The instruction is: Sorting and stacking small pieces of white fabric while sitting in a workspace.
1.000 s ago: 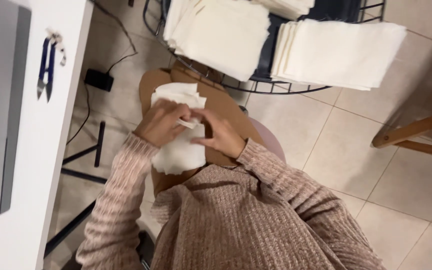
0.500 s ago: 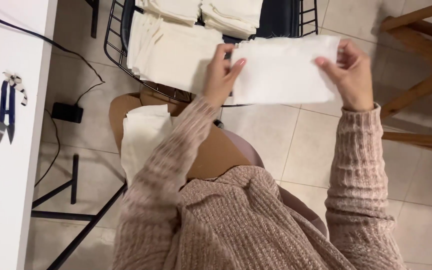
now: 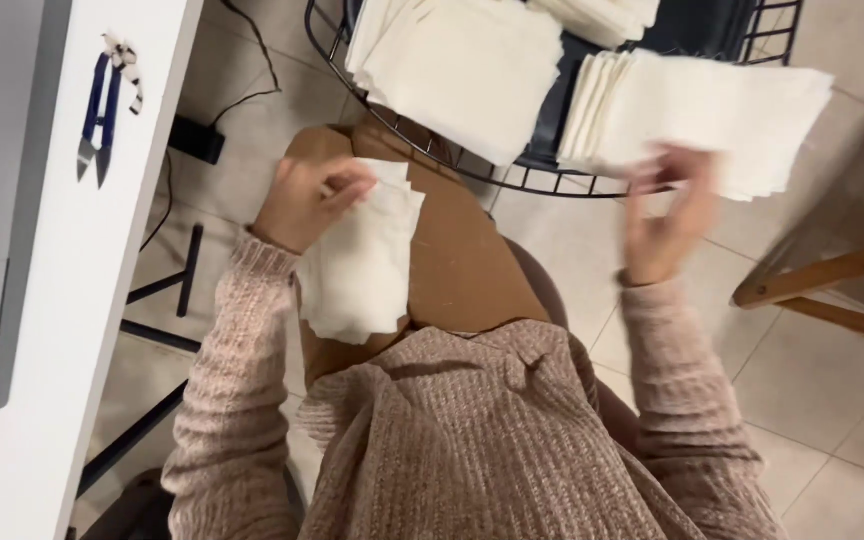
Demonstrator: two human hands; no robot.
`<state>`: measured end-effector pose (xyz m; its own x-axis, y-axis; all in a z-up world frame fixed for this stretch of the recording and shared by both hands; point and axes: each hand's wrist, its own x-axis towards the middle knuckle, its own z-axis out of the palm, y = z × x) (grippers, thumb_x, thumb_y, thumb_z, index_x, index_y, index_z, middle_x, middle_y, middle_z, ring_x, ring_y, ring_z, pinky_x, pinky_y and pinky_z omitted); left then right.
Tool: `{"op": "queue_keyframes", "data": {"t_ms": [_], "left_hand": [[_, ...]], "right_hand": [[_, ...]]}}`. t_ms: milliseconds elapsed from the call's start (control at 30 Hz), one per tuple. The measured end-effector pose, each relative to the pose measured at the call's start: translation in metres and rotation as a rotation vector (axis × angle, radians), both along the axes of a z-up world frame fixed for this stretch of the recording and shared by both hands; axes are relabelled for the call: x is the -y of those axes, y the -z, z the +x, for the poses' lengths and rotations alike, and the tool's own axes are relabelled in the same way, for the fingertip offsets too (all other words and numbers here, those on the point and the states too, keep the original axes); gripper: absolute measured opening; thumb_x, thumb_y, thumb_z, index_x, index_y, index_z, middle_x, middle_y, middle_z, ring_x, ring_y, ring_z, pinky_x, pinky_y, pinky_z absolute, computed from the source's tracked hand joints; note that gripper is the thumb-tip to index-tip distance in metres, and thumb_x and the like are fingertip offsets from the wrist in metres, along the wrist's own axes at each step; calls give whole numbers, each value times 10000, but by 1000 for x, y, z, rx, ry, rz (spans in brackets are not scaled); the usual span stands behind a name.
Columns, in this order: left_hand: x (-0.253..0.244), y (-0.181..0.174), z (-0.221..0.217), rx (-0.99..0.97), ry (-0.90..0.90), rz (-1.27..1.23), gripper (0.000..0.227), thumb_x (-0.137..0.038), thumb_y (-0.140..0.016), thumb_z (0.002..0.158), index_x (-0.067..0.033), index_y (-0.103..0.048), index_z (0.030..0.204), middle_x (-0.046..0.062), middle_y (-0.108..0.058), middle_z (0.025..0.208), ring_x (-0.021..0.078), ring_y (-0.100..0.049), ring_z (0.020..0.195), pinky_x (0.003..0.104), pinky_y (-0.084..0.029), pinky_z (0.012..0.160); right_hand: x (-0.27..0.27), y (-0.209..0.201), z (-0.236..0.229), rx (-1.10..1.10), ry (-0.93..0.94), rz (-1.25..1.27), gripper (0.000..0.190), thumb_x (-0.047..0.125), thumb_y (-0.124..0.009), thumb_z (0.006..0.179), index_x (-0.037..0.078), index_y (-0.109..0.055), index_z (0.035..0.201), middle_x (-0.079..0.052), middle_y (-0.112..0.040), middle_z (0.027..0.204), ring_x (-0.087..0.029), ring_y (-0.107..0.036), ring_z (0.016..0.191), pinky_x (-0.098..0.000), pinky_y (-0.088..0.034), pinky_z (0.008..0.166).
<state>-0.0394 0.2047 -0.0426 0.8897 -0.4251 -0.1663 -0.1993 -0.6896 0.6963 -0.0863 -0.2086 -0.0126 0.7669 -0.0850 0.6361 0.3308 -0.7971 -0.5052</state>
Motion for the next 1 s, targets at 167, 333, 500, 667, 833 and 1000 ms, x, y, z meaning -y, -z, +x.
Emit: {"op": "queue_keyframes", "data": {"t_ms": [167,333,500,667,833,1000], "left_hand": [[-12,69,-23,77,34,62,344,-254,-638,905,-135,-644,1228,32,-630,1162,177,-575,984,311,-480,816],[-11,118,-17,470,159,194,360,-472,-585,1007,-228,-624,1269,-31,-578,1130,193,-498,1115,443,-302,967],[-2,97,-21,563,141,139,153,-275,-734,902,-184,-614,930,-19,-576,998,210,-548,1071,471,-355,1015],[8,31,-42,373,234,65,143,-249,-706,909,-177,-619,996,24,-640,876,251,-640,911,420,-479,878],[67,-81,-23,230,42,-268,222,-114,-756,924,-155,-681,1128,60,-741,948,305,-727,887,362,-568,749],[155,-103,21,57,-153,-622,194,-181,-643,1020,-142,-585,1202,93,-757,891,185,-710,756,343,-576,688]], "right_hand": [[-106,68,-20,-301,-266,258,242,-5,-729,904,39,-692,1139,-140,-659,918,-323,-659,751,-408,-547,700],[-146,86,-30,-316,-399,239,183,47,-733,906,30,-688,1083,-129,-685,941,-337,-650,823,-436,-537,769],[-156,60,-31,-368,-446,296,288,124,-775,884,56,-680,1147,-124,-691,1007,-344,-662,925,-442,-545,861],[-182,56,-43,-641,-599,483,638,243,-824,841,63,-537,1382,-186,-674,1206,-368,-655,1109,-494,-509,979],[-130,52,-39,-768,-588,411,320,322,-826,826,47,-716,946,-156,-753,819,-298,-741,730,-345,-571,658],[20,-40,-20,-788,-373,628,199,62,-849,806,23,-737,965,-66,-691,813,-129,-589,780,-318,-527,703]]}}
